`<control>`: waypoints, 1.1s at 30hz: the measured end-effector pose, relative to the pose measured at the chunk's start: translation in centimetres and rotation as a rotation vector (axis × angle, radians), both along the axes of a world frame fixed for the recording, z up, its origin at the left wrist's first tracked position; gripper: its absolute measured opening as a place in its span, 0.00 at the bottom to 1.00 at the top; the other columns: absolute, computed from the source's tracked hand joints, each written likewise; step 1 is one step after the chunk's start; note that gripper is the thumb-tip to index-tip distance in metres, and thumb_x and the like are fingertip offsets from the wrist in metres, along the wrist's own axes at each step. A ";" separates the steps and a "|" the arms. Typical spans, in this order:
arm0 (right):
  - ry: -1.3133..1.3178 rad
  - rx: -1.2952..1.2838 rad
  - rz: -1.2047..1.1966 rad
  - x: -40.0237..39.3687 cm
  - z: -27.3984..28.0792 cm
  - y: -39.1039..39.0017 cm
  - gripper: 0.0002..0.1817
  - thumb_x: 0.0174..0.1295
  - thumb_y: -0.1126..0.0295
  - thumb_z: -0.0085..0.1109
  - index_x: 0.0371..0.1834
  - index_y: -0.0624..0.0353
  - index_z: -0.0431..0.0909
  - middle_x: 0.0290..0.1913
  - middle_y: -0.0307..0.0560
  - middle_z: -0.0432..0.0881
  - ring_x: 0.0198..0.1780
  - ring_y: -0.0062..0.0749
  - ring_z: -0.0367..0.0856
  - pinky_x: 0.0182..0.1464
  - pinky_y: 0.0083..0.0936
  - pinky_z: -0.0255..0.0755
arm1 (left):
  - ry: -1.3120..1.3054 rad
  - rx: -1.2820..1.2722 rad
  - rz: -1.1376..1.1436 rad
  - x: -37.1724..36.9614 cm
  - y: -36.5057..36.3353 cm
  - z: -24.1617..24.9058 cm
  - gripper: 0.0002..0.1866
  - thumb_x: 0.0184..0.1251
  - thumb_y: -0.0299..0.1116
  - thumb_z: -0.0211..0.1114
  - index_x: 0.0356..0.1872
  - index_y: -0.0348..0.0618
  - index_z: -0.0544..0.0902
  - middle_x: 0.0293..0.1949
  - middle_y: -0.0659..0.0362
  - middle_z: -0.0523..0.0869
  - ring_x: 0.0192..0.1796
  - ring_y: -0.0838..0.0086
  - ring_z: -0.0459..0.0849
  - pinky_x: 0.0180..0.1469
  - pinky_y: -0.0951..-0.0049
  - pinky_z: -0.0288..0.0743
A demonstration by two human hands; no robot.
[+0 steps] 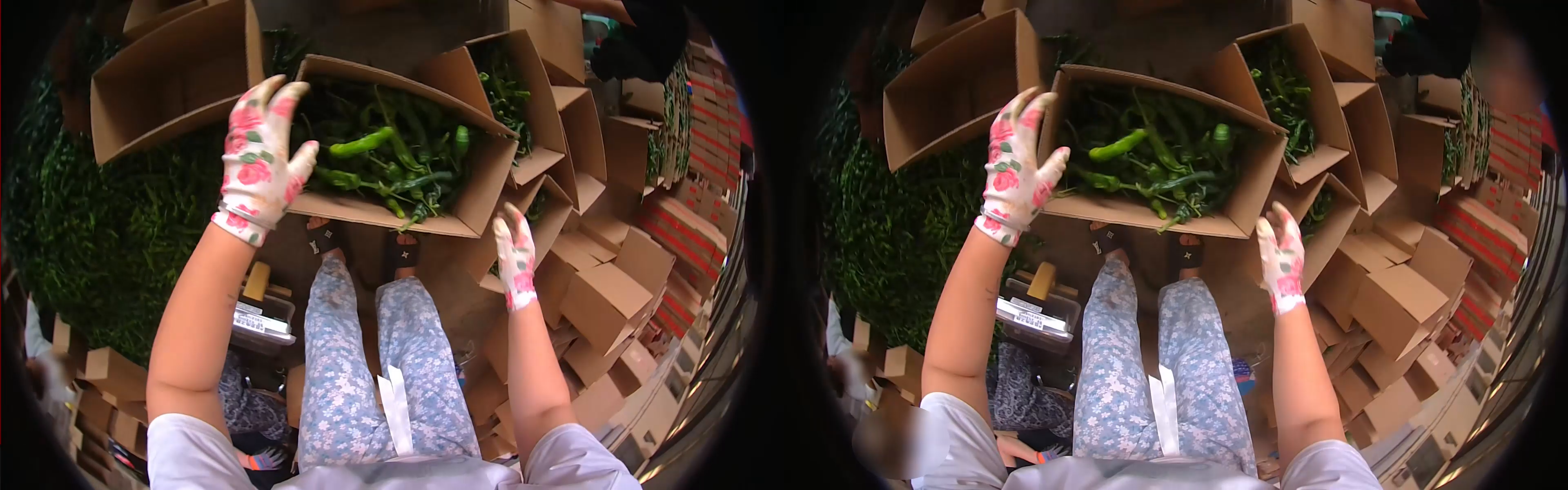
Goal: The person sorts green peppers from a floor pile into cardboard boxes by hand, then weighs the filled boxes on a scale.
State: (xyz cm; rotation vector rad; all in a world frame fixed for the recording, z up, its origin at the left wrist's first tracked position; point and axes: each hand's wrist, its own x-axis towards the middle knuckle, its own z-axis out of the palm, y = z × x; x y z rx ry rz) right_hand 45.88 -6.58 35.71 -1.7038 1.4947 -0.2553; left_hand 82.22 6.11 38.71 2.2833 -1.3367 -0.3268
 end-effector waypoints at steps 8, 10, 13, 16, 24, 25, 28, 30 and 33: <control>0.467 -0.259 0.431 2.7 2.2 -0.1 0.20 0.62 0.55 0.50 0.17 0.55 0.75 0.23 0.51 0.79 0.30 0.47 0.81 0.37 0.38 0.75 | -0.055 0.661 -0.012 2.8 1.6 -0.9 0.17 0.66 0.45 0.52 0.41 0.44 0.82 0.36 0.45 0.85 0.42 0.51 0.83 0.45 0.54 0.75; 0.424 -0.075 0.437 -0.4 7.5 2.7 0.20 0.61 0.54 0.52 0.16 0.54 0.74 0.21 0.50 0.78 0.28 0.47 0.80 0.34 0.38 0.74 | -0.079 0.652 0.019 3.5 3.3 2.3 0.16 0.66 0.44 0.54 0.41 0.45 0.83 0.34 0.46 0.85 0.40 0.50 0.83 0.43 0.55 0.75; 0.384 0.109 0.207 -4.3 9.4 6.1 0.21 0.60 0.55 0.56 0.15 0.56 0.71 0.19 0.51 0.76 0.25 0.47 0.78 0.30 0.37 0.71 | -0.024 0.667 -0.132 -0.7 3.6 9.2 0.14 0.65 0.42 0.57 0.40 0.44 0.83 0.32 0.45 0.84 0.37 0.49 0.82 0.39 0.57 0.75; 0.400 0.090 0.127 -9.1 13.7 8.7 0.21 0.60 0.54 0.55 0.16 0.56 0.71 0.19 0.51 0.76 0.25 0.48 0.78 0.30 0.38 0.71 | 0.063 0.733 -0.159 -4.3 2.2 15.1 0.13 0.64 0.39 0.58 0.38 0.41 0.82 0.30 0.46 0.84 0.36 0.51 0.83 0.36 0.59 0.75; 0.606 0.188 -0.128 -25.3 25.9 15.9 0.20 0.60 0.54 0.54 0.17 0.56 0.72 0.21 0.52 0.77 0.26 0.51 0.78 0.29 0.41 0.70 | 0.265 0.668 -0.479 -18.5 -0.5 21.3 0.10 0.61 0.35 0.60 0.35 0.39 0.83 0.27 0.47 0.84 0.31 0.56 0.85 0.33 0.65 0.75; 0.600 0.143 -0.215 -27.5 26.9 17.4 0.20 0.59 0.53 0.54 0.17 0.56 0.72 0.20 0.52 0.76 0.26 0.51 0.77 0.29 0.41 0.70 | 0.332 0.761 -0.475 -20.7 -1.1 22.3 0.10 0.61 0.36 0.60 0.35 0.39 0.83 0.27 0.47 0.84 0.31 0.56 0.85 0.33 0.64 0.75; 0.693 0.136 -0.318 -32.9 30.5 19.6 0.21 0.59 0.53 0.55 0.17 0.57 0.72 0.20 0.53 0.75 0.26 0.51 0.77 0.29 0.41 0.69 | 0.222 0.726 -0.678 -28.2 -4.1 23.6 0.10 0.62 0.37 0.59 0.32 0.40 0.82 0.24 0.48 0.83 0.30 0.55 0.84 0.32 0.62 0.74; 0.690 0.160 -0.423 -38.6 31.4 21.0 0.20 0.59 0.54 0.56 0.17 0.57 0.72 0.20 0.53 0.75 0.26 0.51 0.77 0.29 0.41 0.69 | 0.148 0.661 -0.777 -35.1 -6.2 24.0 0.10 0.62 0.37 0.59 0.31 0.41 0.82 0.24 0.48 0.83 0.29 0.54 0.83 0.32 0.61 0.74; 0.730 0.154 -0.578 -46.5 31.7 22.1 0.20 0.59 0.54 0.56 0.17 0.57 0.72 0.21 0.54 0.76 0.27 0.52 0.77 0.31 0.43 0.70 | 0.159 0.675 -0.904 -45.4 -9.5 24.4 0.10 0.63 0.39 0.58 0.31 0.45 0.81 0.24 0.48 0.83 0.29 0.52 0.83 0.33 0.57 0.74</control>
